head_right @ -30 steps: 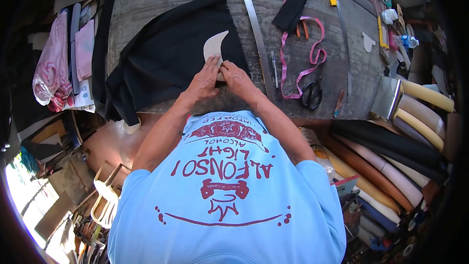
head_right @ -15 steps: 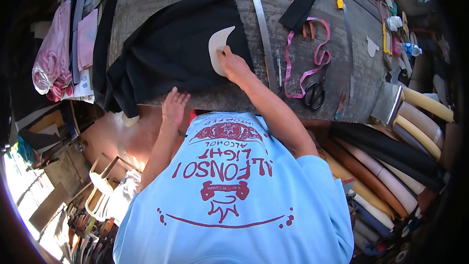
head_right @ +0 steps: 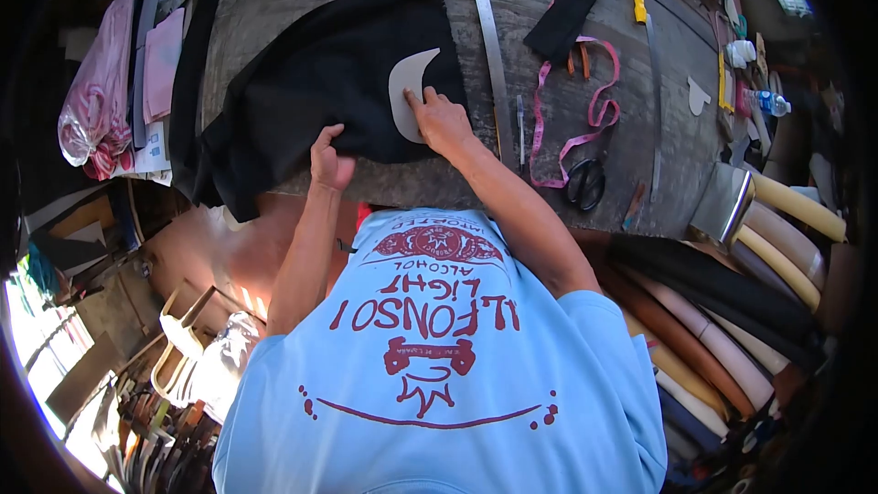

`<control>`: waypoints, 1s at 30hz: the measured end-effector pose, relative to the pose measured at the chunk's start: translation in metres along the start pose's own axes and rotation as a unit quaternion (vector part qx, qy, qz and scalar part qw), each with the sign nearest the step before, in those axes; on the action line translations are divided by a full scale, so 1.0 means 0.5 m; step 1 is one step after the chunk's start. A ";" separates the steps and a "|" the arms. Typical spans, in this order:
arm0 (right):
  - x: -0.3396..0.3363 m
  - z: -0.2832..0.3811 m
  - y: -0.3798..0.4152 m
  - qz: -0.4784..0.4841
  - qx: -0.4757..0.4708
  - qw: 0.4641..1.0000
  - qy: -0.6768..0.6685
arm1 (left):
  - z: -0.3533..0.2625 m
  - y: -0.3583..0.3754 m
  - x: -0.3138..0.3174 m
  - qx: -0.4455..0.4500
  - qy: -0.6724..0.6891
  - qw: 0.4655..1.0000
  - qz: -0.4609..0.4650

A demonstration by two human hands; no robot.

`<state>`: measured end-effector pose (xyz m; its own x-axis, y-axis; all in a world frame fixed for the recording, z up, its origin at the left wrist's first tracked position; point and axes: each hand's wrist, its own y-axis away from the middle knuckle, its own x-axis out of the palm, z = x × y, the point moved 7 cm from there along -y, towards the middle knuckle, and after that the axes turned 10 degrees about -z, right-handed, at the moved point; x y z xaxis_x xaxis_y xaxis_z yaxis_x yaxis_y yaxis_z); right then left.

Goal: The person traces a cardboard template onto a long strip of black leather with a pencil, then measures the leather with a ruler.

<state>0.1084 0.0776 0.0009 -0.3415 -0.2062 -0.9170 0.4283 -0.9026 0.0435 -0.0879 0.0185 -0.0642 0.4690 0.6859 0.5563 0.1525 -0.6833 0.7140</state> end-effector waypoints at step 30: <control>0.024 -0.058 0.001 0.001 0.082 0.992 -0.099 | 0.145 0.002 0.041 -0.012 -0.405 0.914 0.003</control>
<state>0.1286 0.0853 -0.0217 -0.5049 -0.2639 -0.8219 0.2937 -0.9478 0.1239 -0.0150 0.0137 -0.0831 0.9614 0.2660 0.0698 0.1336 -0.6734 0.7271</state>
